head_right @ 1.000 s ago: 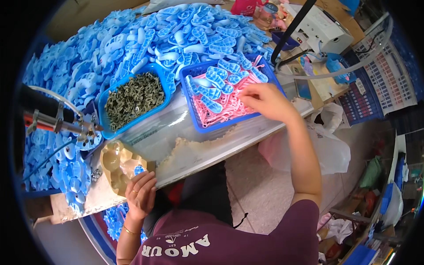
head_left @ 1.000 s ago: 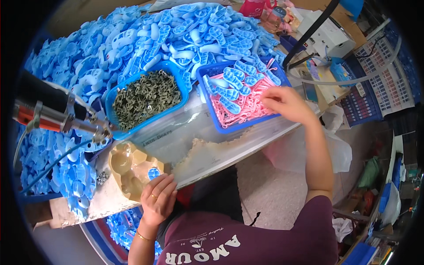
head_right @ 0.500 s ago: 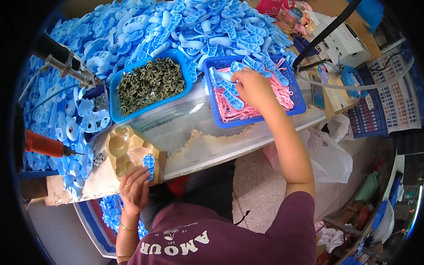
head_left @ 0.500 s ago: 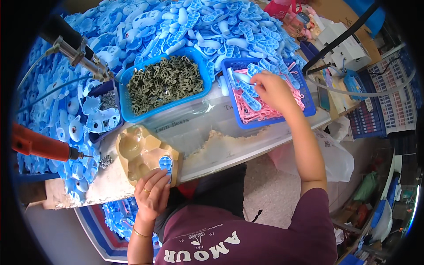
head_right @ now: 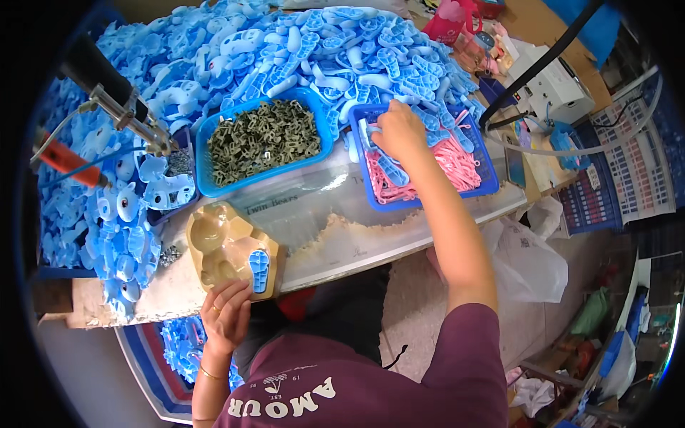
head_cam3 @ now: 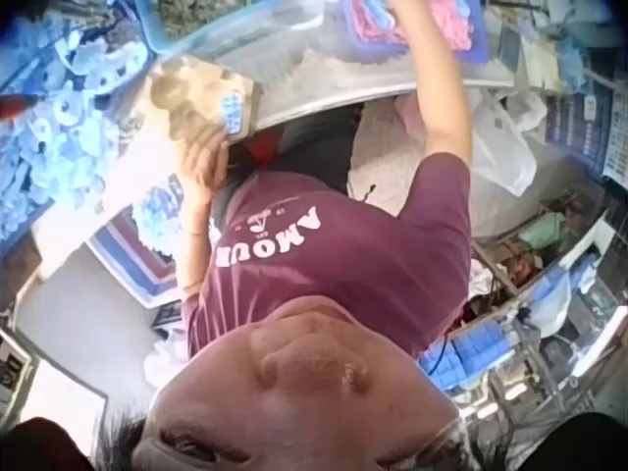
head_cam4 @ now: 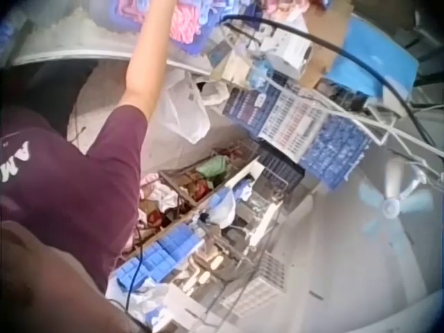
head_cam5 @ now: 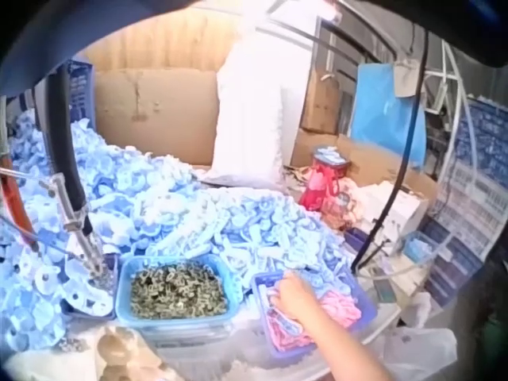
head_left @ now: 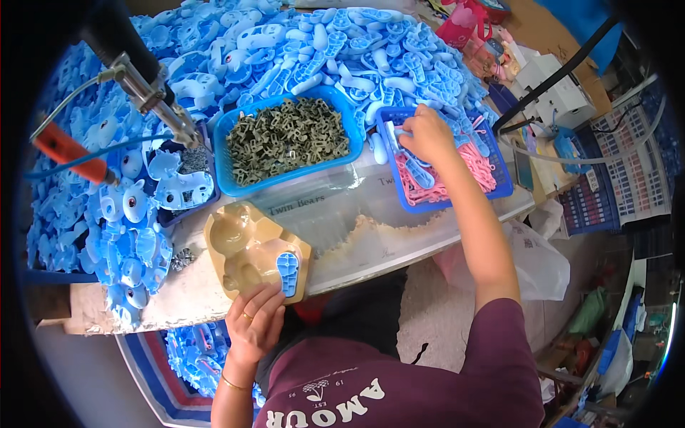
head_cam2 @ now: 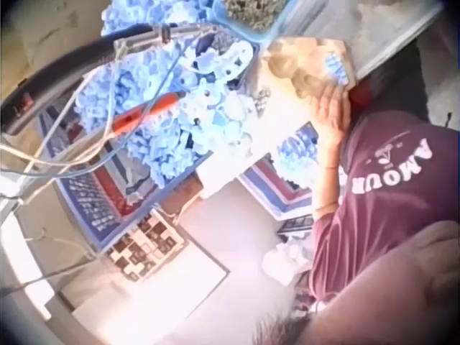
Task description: Assembling blue plastic hippopotamus toy components using screws and a pneumatic screwdriver.
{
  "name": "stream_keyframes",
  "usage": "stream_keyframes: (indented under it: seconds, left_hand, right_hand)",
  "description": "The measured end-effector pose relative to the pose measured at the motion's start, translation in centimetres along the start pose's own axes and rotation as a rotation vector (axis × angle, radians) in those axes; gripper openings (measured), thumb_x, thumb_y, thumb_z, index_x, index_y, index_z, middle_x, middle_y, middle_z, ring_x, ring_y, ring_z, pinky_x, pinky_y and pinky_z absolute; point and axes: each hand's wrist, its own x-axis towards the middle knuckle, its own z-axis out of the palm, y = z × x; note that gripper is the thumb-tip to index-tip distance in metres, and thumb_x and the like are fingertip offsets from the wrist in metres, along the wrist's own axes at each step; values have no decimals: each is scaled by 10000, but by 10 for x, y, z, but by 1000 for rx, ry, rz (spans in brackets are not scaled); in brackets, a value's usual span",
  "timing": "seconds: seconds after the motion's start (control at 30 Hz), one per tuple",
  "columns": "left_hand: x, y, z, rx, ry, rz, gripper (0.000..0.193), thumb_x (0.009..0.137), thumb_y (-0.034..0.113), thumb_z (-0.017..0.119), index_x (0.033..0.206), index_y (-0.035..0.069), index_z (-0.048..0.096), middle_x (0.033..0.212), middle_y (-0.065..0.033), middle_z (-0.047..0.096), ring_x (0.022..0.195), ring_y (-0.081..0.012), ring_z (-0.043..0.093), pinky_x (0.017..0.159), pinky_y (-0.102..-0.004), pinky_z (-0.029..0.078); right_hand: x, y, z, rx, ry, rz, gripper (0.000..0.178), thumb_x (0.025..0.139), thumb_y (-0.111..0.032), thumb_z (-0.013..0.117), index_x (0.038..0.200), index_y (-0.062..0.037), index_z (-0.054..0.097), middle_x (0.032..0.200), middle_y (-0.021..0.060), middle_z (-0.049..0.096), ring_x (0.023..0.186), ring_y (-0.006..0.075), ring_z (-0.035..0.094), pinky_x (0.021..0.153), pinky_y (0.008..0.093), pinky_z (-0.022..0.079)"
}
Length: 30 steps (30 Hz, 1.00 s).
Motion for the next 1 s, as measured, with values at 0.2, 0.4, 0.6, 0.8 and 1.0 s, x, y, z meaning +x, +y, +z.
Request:
stream_keyframes:
  seconds: [0.2,0.4,0.6,0.8,1.0]
  left_hand:
    - [-9,-2,-7,15,20,-22,221,803,-50,683,1018,3,684,1069,-153,711,976,-348,675,868,-413,549]
    - [-7,-7,-8,-16,45,-25,216,798,-54,679,1008,-2,680,1062,-157,711,970,-353,674,864,-414,548]
    - [-5,-8,-5,-41,43,3,213,797,-56,679,1003,-3,683,1056,-153,713,964,-352,675,858,-411,550]
    - [-5,-9,-3,-62,30,-11,210,799,-52,682,1001,4,690,1046,-149,714,962,-345,679,851,-408,549]
    - [6,-2,0,-25,39,38,263,773,-27,747,1024,32,692,1051,-100,717,949,-284,693,802,-360,556]
  right_hand:
    - [11,22,-29,482,-88,233,314,901,-321,616,927,-28,724,969,168,693,878,341,672,794,423,545]
    - [-4,20,-45,1302,-284,524,348,1047,-295,443,1091,-7,633,910,93,696,711,116,582,597,265,463]
    - [-23,22,-45,1068,-321,569,412,1002,-413,575,1010,-18,692,866,38,689,709,87,572,603,238,430]
    - [-7,29,-38,540,78,247,391,969,-371,657,1043,9,711,842,77,675,675,163,651,641,298,518]
    - [92,53,-30,251,506,110,628,829,-325,779,1364,-66,578,1376,235,570,1115,351,649,917,413,523]
